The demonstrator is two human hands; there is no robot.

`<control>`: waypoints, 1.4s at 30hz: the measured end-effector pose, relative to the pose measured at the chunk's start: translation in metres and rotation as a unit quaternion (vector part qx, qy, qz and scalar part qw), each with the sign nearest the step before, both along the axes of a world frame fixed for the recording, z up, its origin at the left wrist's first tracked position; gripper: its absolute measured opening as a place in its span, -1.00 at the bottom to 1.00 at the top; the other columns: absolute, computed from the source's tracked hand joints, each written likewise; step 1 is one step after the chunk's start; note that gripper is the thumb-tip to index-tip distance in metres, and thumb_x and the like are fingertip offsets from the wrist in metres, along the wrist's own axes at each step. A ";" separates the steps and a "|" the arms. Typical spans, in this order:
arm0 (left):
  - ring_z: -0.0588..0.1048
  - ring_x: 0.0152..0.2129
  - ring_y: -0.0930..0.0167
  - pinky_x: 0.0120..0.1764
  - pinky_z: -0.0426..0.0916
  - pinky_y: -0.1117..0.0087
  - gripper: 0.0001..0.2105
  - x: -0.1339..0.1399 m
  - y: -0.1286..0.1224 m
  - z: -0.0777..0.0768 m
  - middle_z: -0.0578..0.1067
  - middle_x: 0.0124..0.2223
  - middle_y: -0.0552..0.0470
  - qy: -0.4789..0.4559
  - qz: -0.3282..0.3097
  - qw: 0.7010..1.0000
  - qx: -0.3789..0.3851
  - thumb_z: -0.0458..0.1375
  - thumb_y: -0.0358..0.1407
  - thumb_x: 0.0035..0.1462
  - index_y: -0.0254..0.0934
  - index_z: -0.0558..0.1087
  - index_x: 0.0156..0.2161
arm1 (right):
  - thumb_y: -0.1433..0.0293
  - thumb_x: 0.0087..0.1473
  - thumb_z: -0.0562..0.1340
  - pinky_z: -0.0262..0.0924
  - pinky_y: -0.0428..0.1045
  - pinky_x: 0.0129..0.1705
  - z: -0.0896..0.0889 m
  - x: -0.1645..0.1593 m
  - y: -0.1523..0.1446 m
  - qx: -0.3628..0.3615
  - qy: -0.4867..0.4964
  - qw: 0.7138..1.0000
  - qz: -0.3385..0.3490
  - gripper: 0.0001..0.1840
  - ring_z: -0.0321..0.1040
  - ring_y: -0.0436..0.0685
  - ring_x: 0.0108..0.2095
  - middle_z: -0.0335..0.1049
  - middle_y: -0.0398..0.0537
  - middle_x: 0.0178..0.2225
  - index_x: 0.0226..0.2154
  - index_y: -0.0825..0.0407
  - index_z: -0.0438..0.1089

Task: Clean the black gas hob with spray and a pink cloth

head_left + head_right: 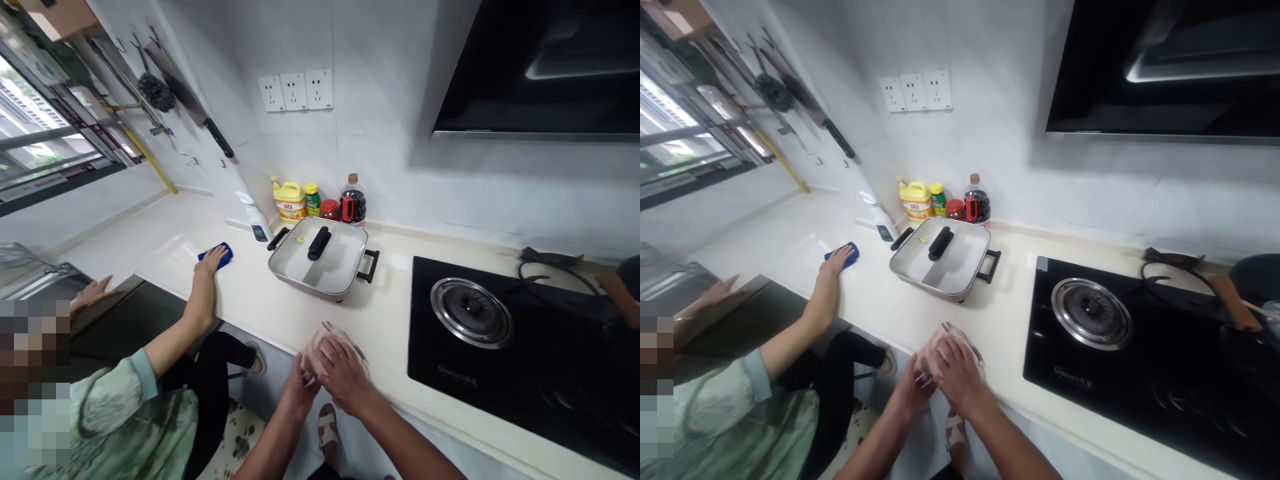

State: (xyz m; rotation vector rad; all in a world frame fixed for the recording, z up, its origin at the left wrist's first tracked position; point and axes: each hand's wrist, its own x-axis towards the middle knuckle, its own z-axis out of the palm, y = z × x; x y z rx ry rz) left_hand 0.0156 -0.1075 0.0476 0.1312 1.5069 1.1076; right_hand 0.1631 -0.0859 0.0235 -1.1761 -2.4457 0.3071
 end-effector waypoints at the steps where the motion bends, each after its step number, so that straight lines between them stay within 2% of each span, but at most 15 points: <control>1: 0.55 -0.37 0.36 -0.22 0.50 0.23 -0.62 -0.007 -0.003 0.001 0.53 -0.26 -0.03 0.029 -0.010 1.000 -0.004 0.17 0.03 0.30 -0.30 0.50 -0.14 | 0.16 0.31 0.24 -0.10 0.21 0.47 -0.001 0.003 0.005 -0.011 -0.014 1.000 -0.006 -0.34 0.03 0.29 0.44 0.20 0.04 0.42 0.39 -0.07 0.23; 3: 0.55 -0.36 0.32 -0.21 0.48 0.21 -0.59 -0.019 -0.006 0.002 0.52 -0.28 -0.02 0.100 -0.035 0.994 0.004 0.26 0.07 0.17 -0.27 0.49 -0.17 | 0.20 0.35 0.18 -0.14 0.22 0.48 -0.001 0.013 0.020 -0.035 -0.030 0.998 -0.039 -0.36 -0.03 0.26 0.47 0.10 0.01 0.47 0.41 -0.10 0.19; 5: 0.56 -0.18 0.23 -0.08 0.48 0.15 -0.53 -0.029 -0.003 0.005 0.54 -0.13 -0.08 0.163 -0.054 0.985 0.035 0.36 0.07 0.03 -0.23 0.50 -0.10 | 0.24 0.40 0.09 -0.18 0.24 0.48 0.000 0.028 0.039 -0.058 -0.045 0.993 -0.092 -0.40 -0.08 0.24 0.49 0.04 -0.02 0.50 0.43 -0.12 0.16; 8: 0.45 0.11 0.11 0.18 0.38 0.02 -0.52 -0.042 0.016 0.008 0.49 0.10 -0.17 0.306 -0.124 0.933 0.142 0.34 0.03 0.02 -0.18 0.53 -0.01 | 0.23 0.42 0.03 -0.17 0.26 0.46 -0.001 0.063 0.074 -0.086 -0.082 0.975 -0.188 -0.41 -0.09 0.26 0.49 0.02 0.03 0.50 0.42 -0.08 0.17; 9: 0.41 0.17 0.08 0.25 0.32 -0.03 -0.54 -0.046 0.026 0.008 0.47 0.14 -0.20 0.359 -0.157 0.902 0.181 0.32 0.01 0.06 -0.18 0.54 0.01 | 0.22 0.43 0.01 -0.16 0.26 0.45 -0.001 0.078 0.085 -0.092 -0.094 0.967 -0.219 -0.41 -0.10 0.27 0.49 0.00 0.05 0.51 0.42 -0.06 0.17; 11: 0.35 0.26 0.01 0.31 0.23 -0.14 -0.56 -0.053 0.049 0.005 0.43 0.24 -0.28 0.473 -0.247 0.809 0.247 0.24 -0.03 0.16 -0.20 0.55 0.07 | 0.20 0.43 -0.03 -0.15 0.27 0.44 -0.003 0.106 0.105 -0.101 -0.114 0.951 -0.269 -0.39 -0.12 0.28 0.50 -0.04 0.09 0.52 0.43 -0.02 0.16; 14: 0.24 0.37 -0.06 0.35 0.13 -0.22 -0.53 -0.057 0.084 -0.003 0.34 0.39 -0.30 0.560 -0.350 0.693 0.290 0.18 -0.10 0.25 -0.19 0.49 0.22 | 0.25 0.41 -0.07 -0.12 0.27 0.43 -0.001 0.130 0.123 -0.111 -0.123 0.936 -0.309 -0.37 -0.14 0.28 0.50 -0.06 0.14 0.52 0.44 0.02 0.12; 18: 0.13 0.45 -0.04 0.40 0.03 -0.21 -0.47 -0.058 0.114 -0.018 0.25 0.47 -0.25 0.597 -0.427 0.599 0.322 0.17 -0.10 0.30 -0.15 0.41 0.33 | 0.21 0.39 -0.04 -0.09 0.44 0.38 0.011 0.107 0.125 -0.134 -0.102 0.927 -0.334 -0.31 -0.08 0.40 0.48 0.06 0.22 0.46 0.50 -0.11 -0.02; 21: 0.14 0.45 0.01 0.40 0.06 -0.16 -0.44 -0.059 0.120 -0.028 0.22 0.48 -0.25 0.632 -0.451 0.529 0.343 0.11 -0.04 0.36 -0.16 0.33 0.39 | 0.03 0.35 0.07 -0.16 0.60 0.33 0.010 0.069 0.102 -0.124 -0.098 0.939 -0.306 -0.33 -0.12 0.59 0.47 0.09 0.20 0.45 0.44 -0.23 0.15; 24: 0.14 0.45 0.05 0.40 0.07 -0.10 -0.43 -0.062 0.118 -0.036 0.21 0.48 -0.24 0.670 -0.427 0.486 0.363 0.07 -0.06 0.39 -0.17 0.28 0.42 | 0.07 0.30 0.18 -0.25 0.61 0.38 -0.001 0.042 0.063 -0.071 -0.090 0.963 -0.246 -0.37 -0.15 0.58 0.49 0.09 0.09 0.47 0.38 -0.30 0.25; 27: 0.16 0.44 0.04 0.38 0.09 -0.07 -0.42 -0.063 0.118 -0.038 0.23 0.48 -0.26 0.696 -0.407 0.454 0.379 0.08 -0.06 0.39 -0.19 0.27 0.42 | 0.11 0.30 0.20 -0.18 0.56 0.41 -0.008 0.038 0.039 -0.034 -0.074 0.973 -0.214 -0.35 -0.12 0.51 0.49 0.05 0.03 0.49 0.40 -0.35 0.20; 30: 0.20 0.42 0.06 0.37 0.12 -0.06 -0.41 -0.063 0.119 -0.036 0.25 0.47 -0.24 0.703 -0.403 0.447 0.378 0.08 -0.05 0.38 -0.18 0.27 0.42 | 0.15 0.31 0.18 -0.11 0.53 0.41 -0.005 0.055 0.061 -0.034 -0.078 0.975 -0.205 -0.36 -0.12 0.47 0.50 0.05 0.03 0.49 0.40 -0.33 0.20; 34: 0.25 0.39 0.09 0.35 0.16 -0.06 -0.43 -0.063 0.120 -0.030 0.31 0.45 -0.17 0.706 -0.413 0.455 0.354 0.08 -0.02 0.37 -0.10 0.29 0.41 | 0.21 0.37 0.04 -0.17 0.55 0.40 0.003 0.095 0.151 -0.082 -0.126 0.956 -0.250 -0.38 -0.20 0.51 0.51 0.00 0.13 0.50 0.43 -0.16 0.17; 37: 0.28 0.37 0.08 0.34 0.18 -0.07 -0.44 -0.063 0.121 -0.027 0.35 0.42 -0.17 0.712 -0.425 0.449 0.333 0.08 0.00 0.36 -0.10 0.32 0.39 | 0.14 0.37 0.04 -0.24 0.55 0.40 0.002 0.126 0.229 -0.094 -0.155 0.947 -0.264 -0.29 -0.29 0.55 0.52 -0.12 0.22 0.53 0.48 -0.06 0.06; 42: 0.33 0.33 0.08 0.32 0.18 -0.05 -0.44 -0.062 0.122 -0.021 0.41 0.37 -0.18 0.710 -0.439 0.448 0.320 0.10 0.03 0.34 -0.13 0.38 0.34 | 0.05 0.39 0.05 -0.26 0.61 0.33 0.013 0.171 0.330 -0.167 -0.197 0.921 -0.292 -0.27 -0.31 0.62 0.50 -0.33 0.25 0.56 0.50 -0.16 -0.03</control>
